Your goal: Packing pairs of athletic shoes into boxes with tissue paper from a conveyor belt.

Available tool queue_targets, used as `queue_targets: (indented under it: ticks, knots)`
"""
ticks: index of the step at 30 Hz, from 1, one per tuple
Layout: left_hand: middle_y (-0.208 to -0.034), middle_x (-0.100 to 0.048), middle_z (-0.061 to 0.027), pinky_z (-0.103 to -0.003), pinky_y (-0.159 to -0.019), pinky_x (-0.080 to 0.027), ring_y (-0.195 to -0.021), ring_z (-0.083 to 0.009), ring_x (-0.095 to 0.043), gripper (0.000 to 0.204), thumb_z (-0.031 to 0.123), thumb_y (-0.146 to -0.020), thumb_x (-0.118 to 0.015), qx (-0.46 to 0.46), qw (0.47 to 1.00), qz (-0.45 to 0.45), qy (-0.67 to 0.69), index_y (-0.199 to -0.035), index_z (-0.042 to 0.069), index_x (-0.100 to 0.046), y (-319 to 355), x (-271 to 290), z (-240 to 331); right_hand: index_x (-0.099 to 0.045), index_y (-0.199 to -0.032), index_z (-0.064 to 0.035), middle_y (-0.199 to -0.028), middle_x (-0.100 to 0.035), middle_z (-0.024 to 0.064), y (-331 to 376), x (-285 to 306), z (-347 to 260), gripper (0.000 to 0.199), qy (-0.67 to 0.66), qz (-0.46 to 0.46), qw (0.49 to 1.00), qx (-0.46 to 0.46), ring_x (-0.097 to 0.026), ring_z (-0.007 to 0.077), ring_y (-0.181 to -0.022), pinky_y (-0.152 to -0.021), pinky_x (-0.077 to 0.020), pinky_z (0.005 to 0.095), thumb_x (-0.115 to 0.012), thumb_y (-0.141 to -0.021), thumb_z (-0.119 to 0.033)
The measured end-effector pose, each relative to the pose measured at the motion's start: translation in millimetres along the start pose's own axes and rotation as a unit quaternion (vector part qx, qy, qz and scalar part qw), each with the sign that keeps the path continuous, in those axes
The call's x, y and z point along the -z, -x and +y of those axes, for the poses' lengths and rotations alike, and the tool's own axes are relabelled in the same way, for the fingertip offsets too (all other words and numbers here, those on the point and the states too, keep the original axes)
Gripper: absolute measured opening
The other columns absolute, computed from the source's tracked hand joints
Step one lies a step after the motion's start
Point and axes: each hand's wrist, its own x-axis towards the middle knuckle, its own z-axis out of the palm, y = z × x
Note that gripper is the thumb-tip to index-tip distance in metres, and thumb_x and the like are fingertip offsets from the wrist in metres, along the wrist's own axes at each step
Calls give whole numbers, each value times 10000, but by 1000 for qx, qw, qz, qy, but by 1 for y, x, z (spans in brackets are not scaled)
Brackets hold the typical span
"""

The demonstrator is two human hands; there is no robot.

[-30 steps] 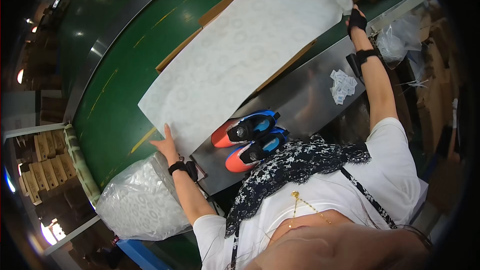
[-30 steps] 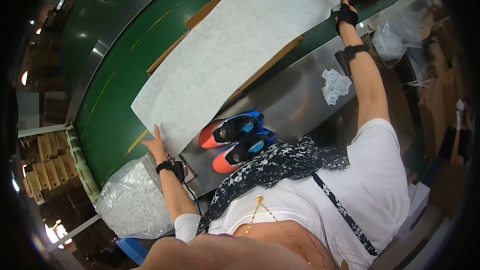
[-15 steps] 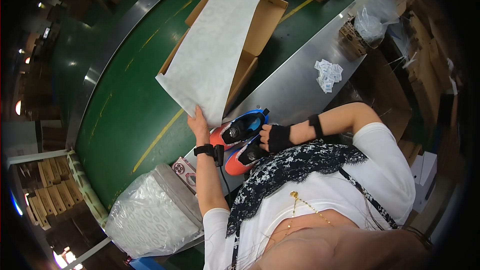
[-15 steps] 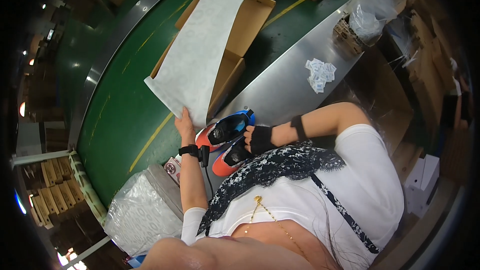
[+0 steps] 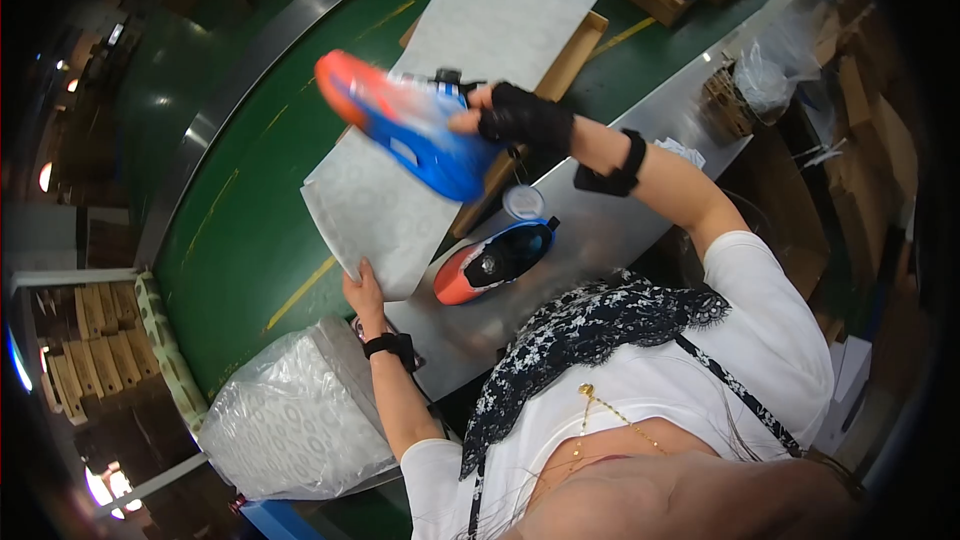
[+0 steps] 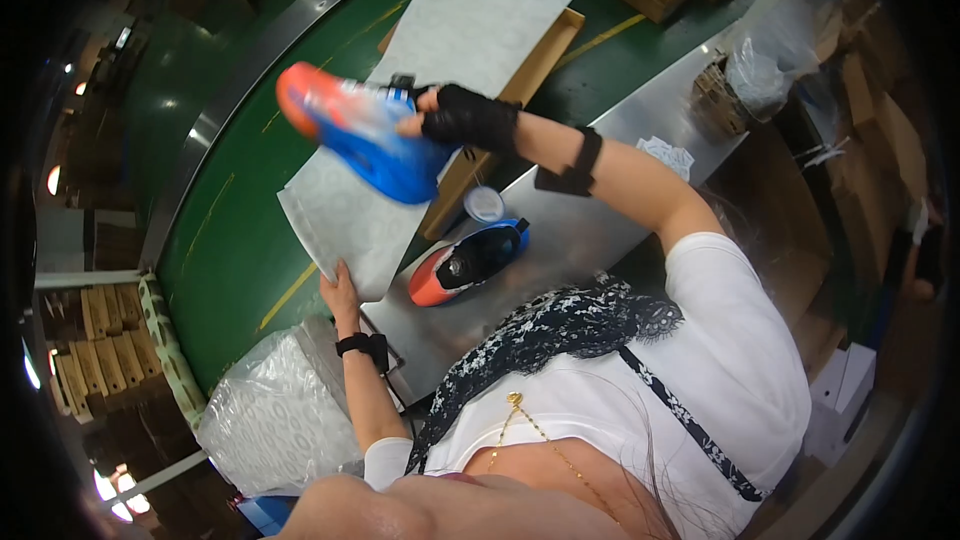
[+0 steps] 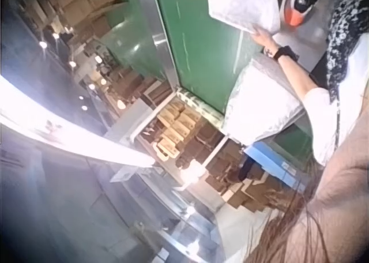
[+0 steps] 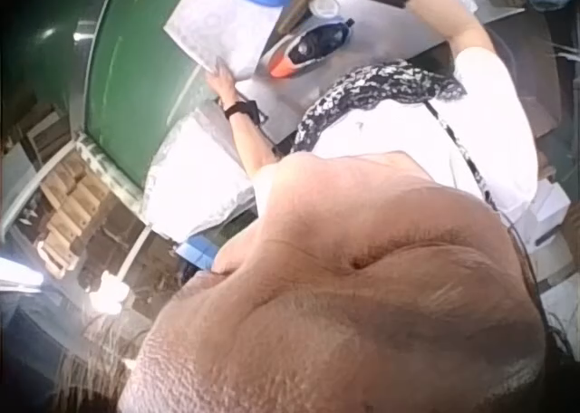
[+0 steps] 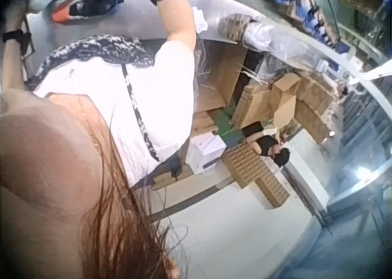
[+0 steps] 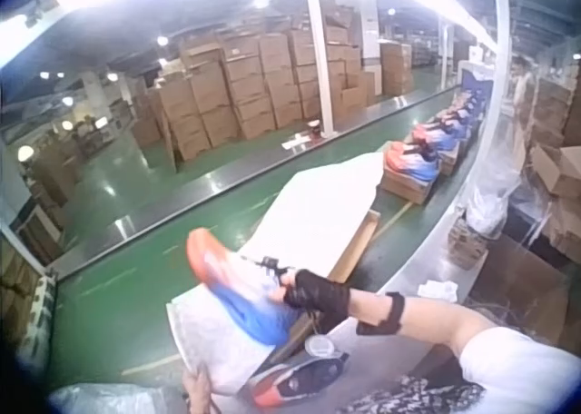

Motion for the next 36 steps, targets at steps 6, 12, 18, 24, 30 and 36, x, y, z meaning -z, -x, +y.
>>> queue_targets:
  ticks: [6, 12, 18, 24, 30, 36]
  knots:
    - [-978, -553, -111, -289, -719, -426, -845, -174, -526, 323, 174, -813, -539, 158, 970, -17, 184, -1063, -22, -482, 0, 19, 63, -553, -819, 16, -945, -516, 261, -78, -1, 114, 386, 429, 20, 902, -41, -548, 334, -802, -700, -442, 395, -522, -676, -341]
    - [-1193, -422, -107, -356, -864, -376, -1101, -216, -414, 427, 249, -839, -504, 44, 892, -233, 384, -1181, 20, -390, -12, -69, 169, -377, -1239, -136, -771, -608, 102, -82, -61, 174, 583, 274, 42, 944, 178, -576, 245, -689, -646, -445, 365, -544, -687, -221]
    - [-1246, -391, -172, -456, -931, -288, -1171, -316, -349, 460, 368, -802, -510, -172, 932, -239, -213, -1147, 66, -489, -35, -121, 85, -561, -974, -50, -930, -583, 151, -33, -21, 122, 268, 458, -85, 885, 26, -547, 306, -875, -777, -417, 379, -488, -730, -131]
    - [-1183, -452, -149, -552, -892, -242, -1150, -285, -356, 486, 502, -752, -490, -136, 821, -399, -384, -1009, 101, -589, -27, -136, 116, -601, -889, -70, -796, -591, 136, 36, -6, 111, 229, 416, -161, 894, 36, -565, 276, -781, -713, -449, 351, -523, -698, -172]
    - [-584, -582, -50, -225, -531, -419, -563, -88, -532, 311, 268, -803, -555, 48, 937, -339, -62, -700, -23, -597, 15, -93, 127, -553, -982, -132, -1146, -419, 167, 105, -23, 118, 335, 510, -201, 836, -11, -562, 320, -830, -715, -463, 383, -609, -670, -241]
    - [-1214, -391, -165, -422, -961, -203, -1164, -324, -324, 854, 286, -508, -774, -155, 909, -312, -230, -1205, 32, -351, 99, -58, 78, -559, -860, -129, -925, -546, 173, 84, -31, 108, 264, 485, -225, 844, 53, -575, 335, -729, -628, -466, 397, -630, -630, -239]
